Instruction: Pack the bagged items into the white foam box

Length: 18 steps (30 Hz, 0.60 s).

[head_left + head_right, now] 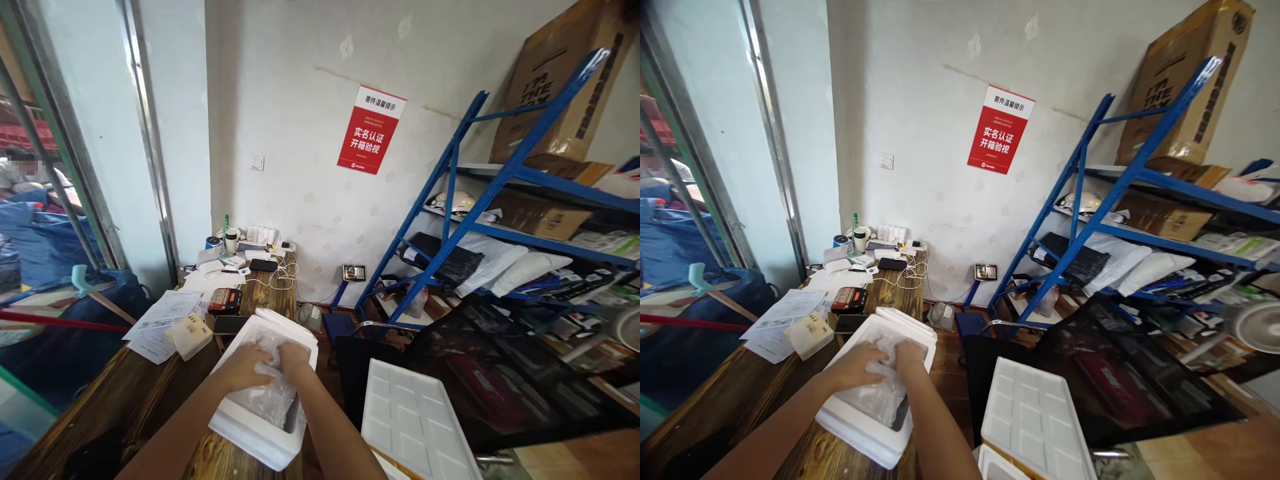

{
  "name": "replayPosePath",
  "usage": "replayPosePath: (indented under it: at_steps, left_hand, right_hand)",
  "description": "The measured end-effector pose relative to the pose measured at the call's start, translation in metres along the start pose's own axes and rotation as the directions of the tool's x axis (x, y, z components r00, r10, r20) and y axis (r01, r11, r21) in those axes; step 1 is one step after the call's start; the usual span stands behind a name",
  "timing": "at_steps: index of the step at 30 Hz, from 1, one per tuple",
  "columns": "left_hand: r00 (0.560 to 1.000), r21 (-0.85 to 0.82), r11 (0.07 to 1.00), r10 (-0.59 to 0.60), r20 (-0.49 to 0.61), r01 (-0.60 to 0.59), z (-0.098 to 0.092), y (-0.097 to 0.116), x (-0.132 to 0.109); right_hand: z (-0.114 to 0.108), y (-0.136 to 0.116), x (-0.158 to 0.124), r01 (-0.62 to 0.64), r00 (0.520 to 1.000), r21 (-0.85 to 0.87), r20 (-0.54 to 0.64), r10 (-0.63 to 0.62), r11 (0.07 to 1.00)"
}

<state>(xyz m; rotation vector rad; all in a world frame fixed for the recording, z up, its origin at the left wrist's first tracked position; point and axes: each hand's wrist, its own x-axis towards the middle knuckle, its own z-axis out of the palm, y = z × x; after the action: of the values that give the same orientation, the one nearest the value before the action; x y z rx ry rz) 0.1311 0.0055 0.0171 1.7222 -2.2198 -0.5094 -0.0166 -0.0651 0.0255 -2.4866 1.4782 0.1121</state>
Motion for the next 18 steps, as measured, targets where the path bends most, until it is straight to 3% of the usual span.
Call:
replayPosePath:
  at_steps: [3,7,11,13,14,15,16,17,18]
  left_hand:
    - [0.986,0.016,1.000,-0.008,-0.164,0.011,0.007,-0.003,0.008]
    - [0.989,0.133,0.991,0.036,-0.141,-0.018,0.027,-0.002,0.023]
    - [0.994,0.140,0.990,0.048,-0.102,-0.033,0.027,0.004,0.025]
    - [0.997,0.152,0.988,0.006,-0.074,0.005,0.022,0.008,0.022]
    - [0.997,0.163,0.986,-0.019,-0.075,0.031,0.019,0.011,0.021]
    - [0.996,0.172,0.983,-0.047,-0.080,0.060,0.017,0.014,0.020]
    - [0.994,0.171,0.983,-0.060,-0.089,0.075,0.016,0.018,0.019]
    - [0.994,0.164,0.983,-0.069,-0.081,0.082,0.016,0.021,0.019]
    - [0.995,0.155,0.984,-0.076,-0.058,0.084,0.016,0.025,0.019]
  right_hand:
    - [-0.015,0.010,-0.012,0.036,0.998,0.078,0.051,-0.040,0.996]
    - [-0.017,0.014,-0.038,-0.021,0.995,0.147,-0.090,0.035,0.989]
    - [0.015,0.027,-0.051,0.276,0.953,0.164,-0.177,-0.247,0.947]
    - [0.027,0.042,-0.048,0.359,0.919,0.305,-0.283,-0.276,0.882]
    - [0.030,0.051,-0.044,0.333,0.909,0.454,-0.386,-0.154,0.827]
    - [0.031,0.061,-0.039,0.273,0.890,0.628,-0.452,0.055,0.729]
    - [0.029,0.070,-0.033,0.195,0.852,0.783,-0.433,0.293,0.591]
    - [0.027,0.078,-0.027,0.109,0.806,0.894,-0.336,0.488,0.435]
    - [0.024,0.084,-0.020,0.023,0.777,0.956,-0.201,0.597,0.292]
